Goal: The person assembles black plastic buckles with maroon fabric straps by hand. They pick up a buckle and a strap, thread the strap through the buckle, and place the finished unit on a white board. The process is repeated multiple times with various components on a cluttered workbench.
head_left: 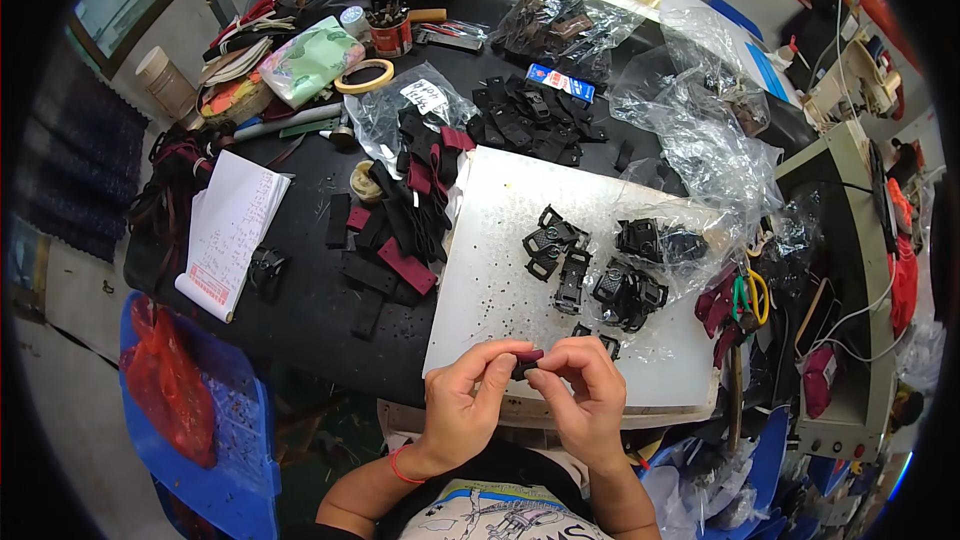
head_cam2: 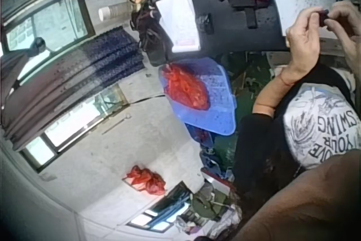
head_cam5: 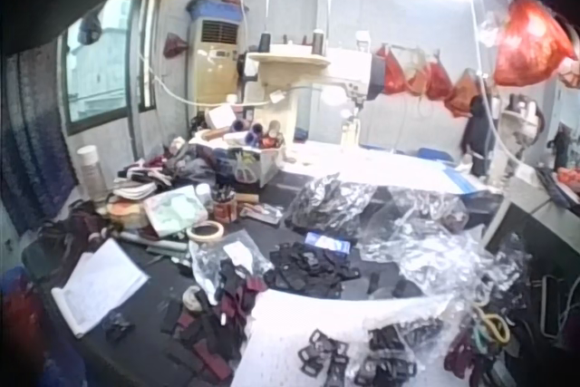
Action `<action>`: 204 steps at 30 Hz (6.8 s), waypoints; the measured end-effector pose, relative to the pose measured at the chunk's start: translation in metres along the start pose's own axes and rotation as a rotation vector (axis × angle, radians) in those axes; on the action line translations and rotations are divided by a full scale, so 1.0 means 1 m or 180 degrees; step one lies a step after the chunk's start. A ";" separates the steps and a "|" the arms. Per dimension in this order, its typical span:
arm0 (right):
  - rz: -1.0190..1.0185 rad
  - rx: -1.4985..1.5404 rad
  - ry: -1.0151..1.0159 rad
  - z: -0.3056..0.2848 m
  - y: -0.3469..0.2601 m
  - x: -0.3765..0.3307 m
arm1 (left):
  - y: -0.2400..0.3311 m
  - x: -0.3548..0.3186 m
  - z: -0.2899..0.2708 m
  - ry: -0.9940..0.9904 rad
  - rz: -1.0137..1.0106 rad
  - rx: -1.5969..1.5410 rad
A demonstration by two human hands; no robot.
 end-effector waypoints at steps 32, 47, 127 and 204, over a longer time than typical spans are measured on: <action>-0.0347 -0.0360 -0.0185 0.007 -0.015 0.002 | -0.019 0.002 0.003 0.0139 -0.0764 -0.1578; 0.1043 0.1437 -0.0463 0.009 0.025 0.006 | 0.017 0.013 0.006 -0.0782 0.0044 0.0091; 0.0122 0.0995 -0.1650 0.027 -0.005 -0.013 | -0.003 -0.018 -0.008 -0.1152 -0.1001 -0.2006; 0.0362 0.0106 -0.0243 0.016 0.014 0.001 | -0.022 -0.024 -0.008 0.0004 -0.0815 -0.1102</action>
Point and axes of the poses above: each hand's wrist, its own x-axis towards the middle knuckle, its own z-axis out of the palm, y = z × x, the point moved 9 cm from there along x, towards the middle knuckle, and after that the axes turned 14 degrees about z, right-handed, at the moved point
